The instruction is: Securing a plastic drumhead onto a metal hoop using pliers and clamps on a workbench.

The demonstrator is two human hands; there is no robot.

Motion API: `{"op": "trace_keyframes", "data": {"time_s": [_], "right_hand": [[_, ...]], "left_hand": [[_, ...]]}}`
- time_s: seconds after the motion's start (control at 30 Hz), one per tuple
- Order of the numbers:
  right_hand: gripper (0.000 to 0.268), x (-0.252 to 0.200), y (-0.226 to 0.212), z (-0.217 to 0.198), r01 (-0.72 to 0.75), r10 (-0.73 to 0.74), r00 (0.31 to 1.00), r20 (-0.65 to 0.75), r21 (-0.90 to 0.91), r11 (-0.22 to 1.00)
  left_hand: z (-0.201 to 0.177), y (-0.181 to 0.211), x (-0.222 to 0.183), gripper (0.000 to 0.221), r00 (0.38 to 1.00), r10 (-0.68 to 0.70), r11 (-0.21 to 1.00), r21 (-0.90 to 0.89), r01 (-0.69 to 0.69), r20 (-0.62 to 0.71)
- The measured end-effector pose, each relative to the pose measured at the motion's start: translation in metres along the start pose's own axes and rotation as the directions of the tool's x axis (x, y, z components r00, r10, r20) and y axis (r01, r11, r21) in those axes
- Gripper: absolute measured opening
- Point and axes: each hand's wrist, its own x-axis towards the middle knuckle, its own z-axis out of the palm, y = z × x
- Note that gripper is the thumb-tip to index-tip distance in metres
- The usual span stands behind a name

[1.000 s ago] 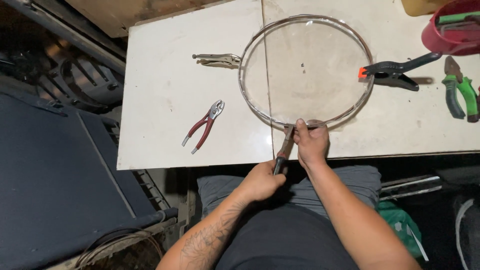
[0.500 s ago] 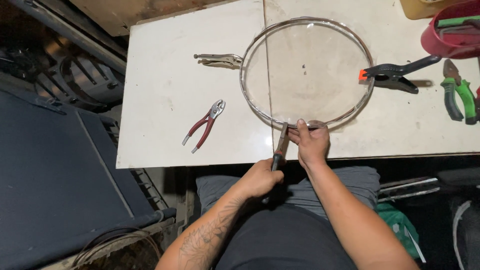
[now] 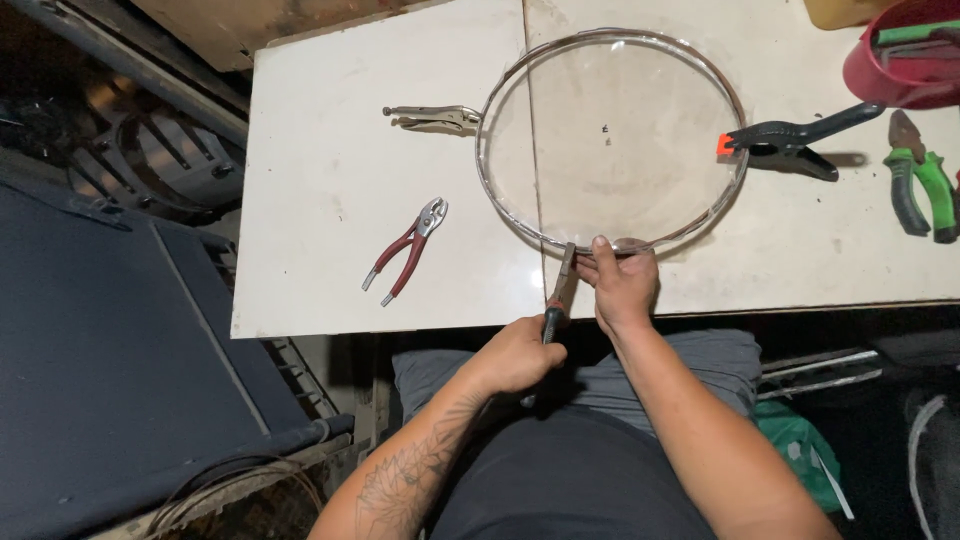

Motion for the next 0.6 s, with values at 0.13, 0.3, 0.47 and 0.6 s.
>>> {"op": "trace_keyframes", "data": {"time_s": [0.13,0.3,0.47,0.6], "right_hand": [[0.031,0.004,0.006,-0.001,0.006,-0.006,1.000,0.013,0.011,1.000],[0.031,0.002,0.002,0.000,0.002,-0.003,1.000,-0.019,-0.034,0.999],[0.031,0.008,0.011,-0.004,0.001,-0.001,1.000,-0.021,-0.021,1.000],[0.031,0.009,0.014,-0.003,-0.003,0.003,1.000,-0.016,0.000,1.000]], "left_hand": [[-0.001,0.005,-0.004,0.038,1.000,0.009,1.000,-0.009,-0.009,-0.010],[-0.004,0.007,-0.007,0.038,1.000,0.002,1.000,0.001,-0.002,0.002],[-0.004,0.008,-0.005,0.038,1.000,0.007,1.000,0.009,-0.007,0.002],[-0.013,0.033,-0.020,0.034,1.000,0.010,1.000,0.014,-0.010,-0.018]]}}
